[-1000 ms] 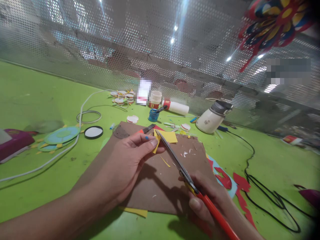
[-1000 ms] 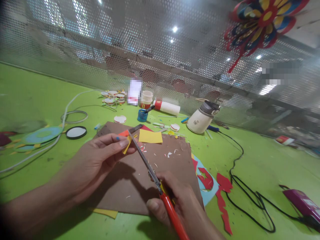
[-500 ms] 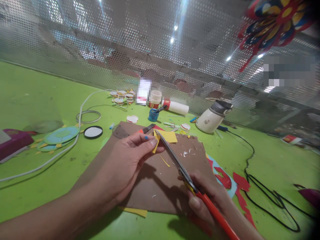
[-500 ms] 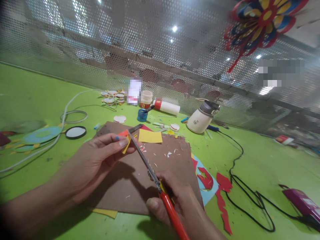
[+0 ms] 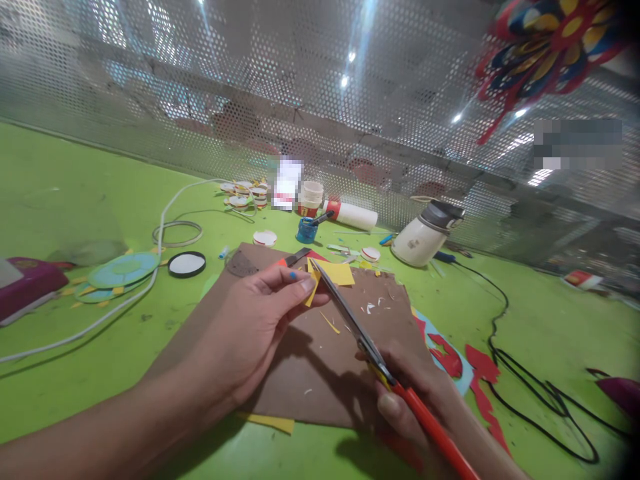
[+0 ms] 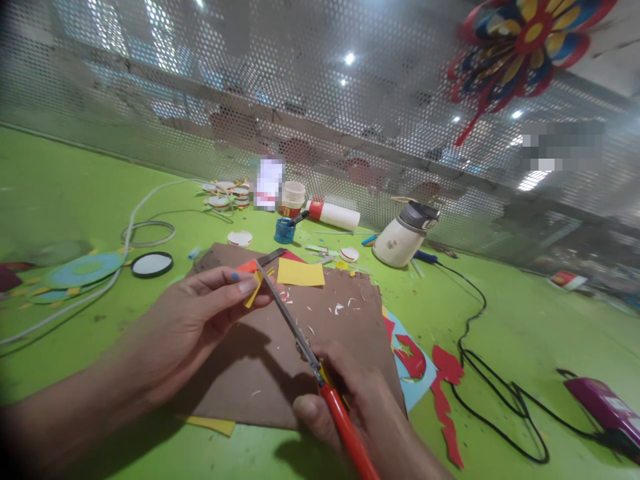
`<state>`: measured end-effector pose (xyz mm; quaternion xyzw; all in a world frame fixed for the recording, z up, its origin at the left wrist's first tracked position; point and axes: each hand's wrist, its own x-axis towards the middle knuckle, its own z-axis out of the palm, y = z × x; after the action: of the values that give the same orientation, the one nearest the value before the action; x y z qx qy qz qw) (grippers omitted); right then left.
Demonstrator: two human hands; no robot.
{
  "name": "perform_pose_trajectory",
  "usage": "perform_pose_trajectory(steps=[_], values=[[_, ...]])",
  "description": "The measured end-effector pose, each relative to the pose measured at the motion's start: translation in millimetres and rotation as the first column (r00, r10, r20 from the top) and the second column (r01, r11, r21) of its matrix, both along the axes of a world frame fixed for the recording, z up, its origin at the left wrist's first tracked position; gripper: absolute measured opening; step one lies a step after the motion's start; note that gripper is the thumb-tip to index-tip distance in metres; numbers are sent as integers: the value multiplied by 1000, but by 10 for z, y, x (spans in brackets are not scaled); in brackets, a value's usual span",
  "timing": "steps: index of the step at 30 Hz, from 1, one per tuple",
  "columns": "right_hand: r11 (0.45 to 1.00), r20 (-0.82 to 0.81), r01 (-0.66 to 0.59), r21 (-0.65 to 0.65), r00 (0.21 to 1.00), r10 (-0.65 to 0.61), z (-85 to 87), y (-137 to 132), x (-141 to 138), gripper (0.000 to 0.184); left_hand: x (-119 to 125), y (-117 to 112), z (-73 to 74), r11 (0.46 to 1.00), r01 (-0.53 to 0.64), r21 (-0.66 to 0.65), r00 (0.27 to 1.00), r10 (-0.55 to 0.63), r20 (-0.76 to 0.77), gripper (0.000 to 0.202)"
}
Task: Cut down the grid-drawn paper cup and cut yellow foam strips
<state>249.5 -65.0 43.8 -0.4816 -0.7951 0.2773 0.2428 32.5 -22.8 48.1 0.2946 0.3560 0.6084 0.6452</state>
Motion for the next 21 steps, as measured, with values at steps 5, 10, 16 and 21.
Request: perform_pose_trajectory(steps=[5, 10, 16, 21], values=[[1000, 20, -18, 9, 1000, 18, -7, -8, 15, 31, -1, -6, 0, 1000, 4, 13, 1000, -4, -2, 9], [1000, 42, -18, -20, 999, 19, -8, -20, 13, 39, 17, -9, 6, 999, 24, 37, 999, -25, 20, 7], [999, 65, -26, -19, 998, 27, -17, 12, 12, 40, 14, -11, 16, 1000, 12, 19, 999, -12, 30, 5], [999, 50, -33, -2, 998, 33, -6, 18, 3, 34, 11, -7, 16, 1000, 2, 14, 1000, -2, 28, 7]])
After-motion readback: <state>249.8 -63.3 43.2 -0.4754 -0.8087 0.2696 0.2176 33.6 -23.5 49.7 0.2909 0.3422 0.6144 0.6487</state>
